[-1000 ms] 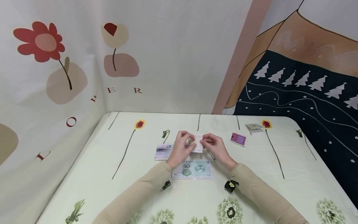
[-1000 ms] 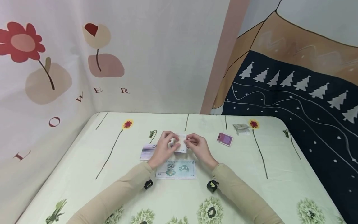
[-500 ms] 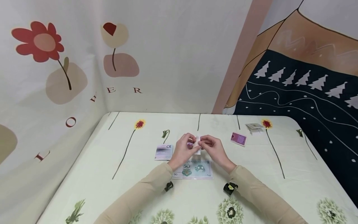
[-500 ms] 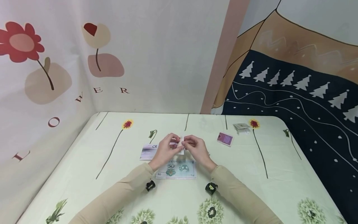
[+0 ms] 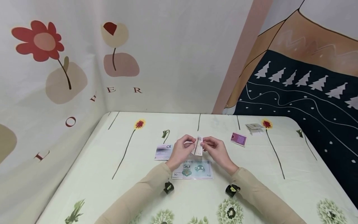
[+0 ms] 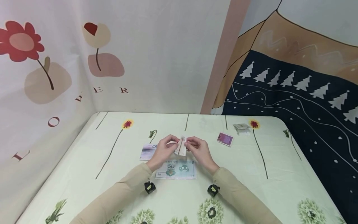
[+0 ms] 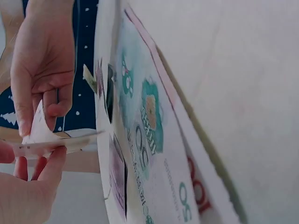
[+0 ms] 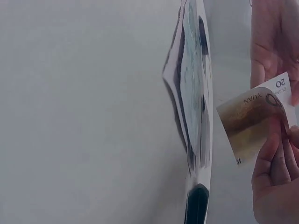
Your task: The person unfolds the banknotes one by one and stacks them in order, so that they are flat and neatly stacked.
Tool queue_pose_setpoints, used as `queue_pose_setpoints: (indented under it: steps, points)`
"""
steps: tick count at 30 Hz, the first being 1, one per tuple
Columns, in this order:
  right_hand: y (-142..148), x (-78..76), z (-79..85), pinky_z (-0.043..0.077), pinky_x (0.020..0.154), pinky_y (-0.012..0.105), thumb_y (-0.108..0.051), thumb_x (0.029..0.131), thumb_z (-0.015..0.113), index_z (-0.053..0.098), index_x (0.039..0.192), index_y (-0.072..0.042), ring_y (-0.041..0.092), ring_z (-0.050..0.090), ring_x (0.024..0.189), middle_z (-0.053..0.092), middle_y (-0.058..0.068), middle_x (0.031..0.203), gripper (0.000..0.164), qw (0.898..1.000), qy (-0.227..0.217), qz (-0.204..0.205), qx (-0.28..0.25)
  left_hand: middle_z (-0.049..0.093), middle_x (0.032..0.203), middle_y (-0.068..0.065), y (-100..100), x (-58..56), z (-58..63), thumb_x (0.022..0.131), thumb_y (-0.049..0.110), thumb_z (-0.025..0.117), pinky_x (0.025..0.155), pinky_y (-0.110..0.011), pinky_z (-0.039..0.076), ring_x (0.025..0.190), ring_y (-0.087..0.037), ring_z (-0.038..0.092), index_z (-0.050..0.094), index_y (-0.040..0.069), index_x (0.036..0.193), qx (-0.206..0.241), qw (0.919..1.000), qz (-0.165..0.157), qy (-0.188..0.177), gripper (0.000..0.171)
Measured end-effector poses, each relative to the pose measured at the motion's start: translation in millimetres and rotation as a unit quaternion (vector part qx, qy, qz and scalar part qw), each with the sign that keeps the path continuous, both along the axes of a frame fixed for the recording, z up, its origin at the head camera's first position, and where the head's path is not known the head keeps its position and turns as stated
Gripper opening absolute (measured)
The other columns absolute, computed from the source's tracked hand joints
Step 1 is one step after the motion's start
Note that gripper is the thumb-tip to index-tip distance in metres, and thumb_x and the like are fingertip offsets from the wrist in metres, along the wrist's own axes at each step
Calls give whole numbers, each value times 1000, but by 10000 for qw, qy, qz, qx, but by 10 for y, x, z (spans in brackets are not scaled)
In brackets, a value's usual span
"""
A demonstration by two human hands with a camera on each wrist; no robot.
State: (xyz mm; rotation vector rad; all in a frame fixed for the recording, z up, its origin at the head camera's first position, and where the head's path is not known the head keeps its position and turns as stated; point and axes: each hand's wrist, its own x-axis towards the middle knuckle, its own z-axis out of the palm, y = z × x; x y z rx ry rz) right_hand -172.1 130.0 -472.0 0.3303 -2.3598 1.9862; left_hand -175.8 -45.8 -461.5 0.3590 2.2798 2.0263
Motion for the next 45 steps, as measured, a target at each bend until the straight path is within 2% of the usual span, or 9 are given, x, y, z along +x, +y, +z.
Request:
queue_pose_setpoints:
  steps: [4, 13, 17, 20, 23, 26, 28, 34, 45]
  points:
    - [27, 15, -7, 57, 71, 40, -5, 93, 64, 63, 111, 7, 14, 66, 75, 70, 20, 94, 22, 9999, -40, -113, 85, 60, 103, -18, -33, -3, -11, 89, -6, 55, 75, -22, 51, 97, -30, 64, 60, -8, 100, 287, 9995, 104, -77, 12]
    - [64, 62, -5, 52, 63, 29, -5, 93, 63, 54, 121, -4, 15, 65, 73, 71, 17, 94, 29, 9986, -380, -341, 151, 60, 98, -18, -85, 9, -14, 89, -7, 58, 71, -19, 49, 84, -15, 58, 60, -9, 104, 421, 9986, 24, -323, 15]
    - [87, 73, -9, 55, 68, 30, -2, 92, 63, 54, 115, -2, 13, 66, 73, 71, 18, 93, 24, 9986, -308, -429, 99, 60, 98, -21, -149, 16, 7, 89, -8, 58, 70, -21, 49, 87, -27, 62, 58, -7, 107, 388, 9987, 12, -342, 18]
    - [108, 79, -4, 56, 70, 29, -1, 92, 63, 57, 110, 1, 11, 65, 74, 70, 18, 92, 19, 9980, -311, -546, 88, 60, 98, -26, -215, 74, 121, 88, -10, 56, 69, -26, 51, 91, -37, 64, 54, -8, 113, 280, 9993, 6, -240, 25]
    - [123, 74, 8, 56, 71, 30, 0, 92, 63, 59, 106, 4, 10, 65, 73, 70, 18, 91, 15, 9971, -331, -680, 124, 59, 100, -27, -279, 141, 252, 89, -11, 54, 71, -33, 53, 94, -40, 64, 49, -6, 120, 157, 9995, 13, -256, 32]
    - [135, 59, 13, 57, 71, 34, 1, 92, 62, 61, 105, 6, 10, 65, 72, 69, 20, 91, 13, 9963, -380, -750, 165, 58, 101, -27, -322, 157, 284, 89, -11, 55, 72, -35, 54, 94, -40, 64, 47, -3, 124, 106, 9994, 61, -317, 37]
    - [147, 59, 19, 57, 71, 35, 1, 93, 61, 60, 106, 7, 11, 65, 72, 69, 21, 93, 14, 9964, -405, -716, 182, 58, 99, -26, -341, 133, 235, 88, -12, 55, 69, -33, 54, 90, -40, 65, 49, -3, 122, 50, 9996, 89, -252, 36]
    - [207, 57, 34, 57, 72, 30, -1, 94, 61, 60, 110, 7, 9, 65, 78, 69, 19, 96, 18, 9969, -390, -573, 359, 58, 96, -23, -392, -6, -72, 85, -15, 57, 59, -22, 50, 79, -34, 65, 58, -5, 110, -178, 9996, 230, -18, 27]
    - [335, 5, 59, 53, 68, 17, 4, 92, 60, 64, 107, 7, 26, 67, 85, 68, 21, 96, 15, 9953, -30, -466, 848, 62, 96, -11, -564, -53, -119, 85, -6, 63, 78, -33, 55, 85, -26, 68, 64, 2, 103, -746, 9964, 409, -45, 20]
